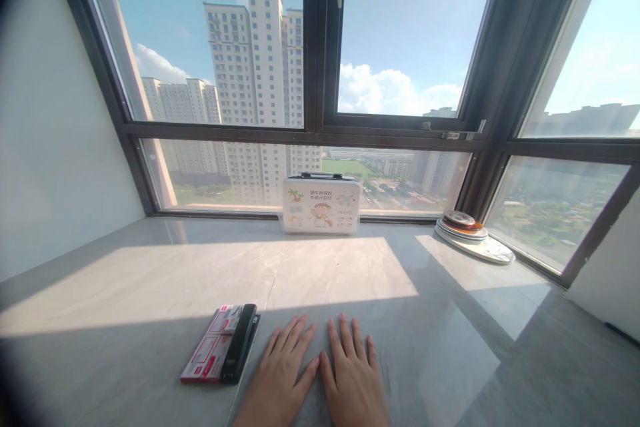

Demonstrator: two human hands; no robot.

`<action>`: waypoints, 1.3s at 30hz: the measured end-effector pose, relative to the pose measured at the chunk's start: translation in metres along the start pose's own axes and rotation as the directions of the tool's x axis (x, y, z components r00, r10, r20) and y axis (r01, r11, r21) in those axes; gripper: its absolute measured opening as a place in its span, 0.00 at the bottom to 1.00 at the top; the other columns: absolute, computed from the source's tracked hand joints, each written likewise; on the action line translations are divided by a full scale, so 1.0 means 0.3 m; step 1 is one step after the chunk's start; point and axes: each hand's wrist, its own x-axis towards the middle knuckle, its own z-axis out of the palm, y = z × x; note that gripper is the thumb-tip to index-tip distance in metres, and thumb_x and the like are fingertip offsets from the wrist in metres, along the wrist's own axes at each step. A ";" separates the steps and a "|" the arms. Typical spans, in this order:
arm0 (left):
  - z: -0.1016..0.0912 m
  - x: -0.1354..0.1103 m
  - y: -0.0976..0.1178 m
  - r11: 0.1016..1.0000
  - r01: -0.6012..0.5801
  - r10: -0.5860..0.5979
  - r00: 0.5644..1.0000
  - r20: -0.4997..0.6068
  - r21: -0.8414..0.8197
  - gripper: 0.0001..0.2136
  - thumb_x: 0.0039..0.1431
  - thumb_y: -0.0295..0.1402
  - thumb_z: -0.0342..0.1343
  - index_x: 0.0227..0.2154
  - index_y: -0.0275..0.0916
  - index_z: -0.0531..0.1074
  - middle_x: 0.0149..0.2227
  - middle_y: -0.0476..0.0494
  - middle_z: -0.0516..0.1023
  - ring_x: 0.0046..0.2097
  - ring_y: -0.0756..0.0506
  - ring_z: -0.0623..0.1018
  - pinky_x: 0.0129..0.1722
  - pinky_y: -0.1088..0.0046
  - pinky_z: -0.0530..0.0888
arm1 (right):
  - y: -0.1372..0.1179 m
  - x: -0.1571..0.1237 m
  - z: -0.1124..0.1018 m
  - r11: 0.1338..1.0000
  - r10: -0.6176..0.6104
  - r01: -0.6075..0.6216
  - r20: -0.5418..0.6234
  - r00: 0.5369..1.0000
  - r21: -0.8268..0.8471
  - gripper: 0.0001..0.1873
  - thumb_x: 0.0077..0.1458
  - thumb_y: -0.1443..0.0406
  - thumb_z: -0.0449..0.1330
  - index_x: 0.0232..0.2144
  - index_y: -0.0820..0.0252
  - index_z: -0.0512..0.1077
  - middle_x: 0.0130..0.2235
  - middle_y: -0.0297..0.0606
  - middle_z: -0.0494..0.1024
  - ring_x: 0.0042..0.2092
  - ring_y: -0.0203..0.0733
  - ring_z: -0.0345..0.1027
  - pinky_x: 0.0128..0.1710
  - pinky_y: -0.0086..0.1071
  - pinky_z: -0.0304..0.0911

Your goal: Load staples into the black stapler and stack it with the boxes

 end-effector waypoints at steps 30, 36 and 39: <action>0.002 -0.004 0.008 1.000 0.005 -0.005 1.000 -0.013 0.012 0.24 0.71 0.46 0.39 0.68 0.52 0.56 0.71 0.50 0.54 0.71 0.40 0.55 0.68 0.50 0.57 | 0.007 -0.002 0.013 0.999 0.007 -0.005 -0.038 0.999 0.053 0.29 0.66 0.53 0.46 0.68 0.44 0.57 0.71 0.32 0.49 0.72 0.53 0.40 0.68 0.57 0.40; 0.027 -0.060 -0.002 0.999 -0.002 0.000 0.999 0.037 0.045 0.27 0.69 0.41 0.44 0.69 0.54 0.51 0.71 0.51 0.54 0.70 0.35 0.57 0.67 0.45 0.58 | -0.132 0.074 -0.023 0.949 0.089 -0.081 -0.014 0.996 0.304 0.25 0.64 0.55 0.49 0.59 0.51 0.70 0.64 0.42 0.68 0.68 0.57 0.53 0.67 0.58 0.42; 0.070 -0.140 -0.014 0.998 0.000 -0.002 0.999 0.032 0.061 0.28 0.65 0.37 0.49 0.68 0.56 0.54 0.67 0.51 0.64 0.67 0.33 0.63 0.67 0.44 0.59 | -0.312 0.132 -0.047 0.866 -0.064 0.096 -0.083 0.995 0.491 0.25 0.63 0.54 0.53 0.59 0.53 0.68 0.58 0.43 0.72 0.59 0.53 0.65 0.62 0.47 0.56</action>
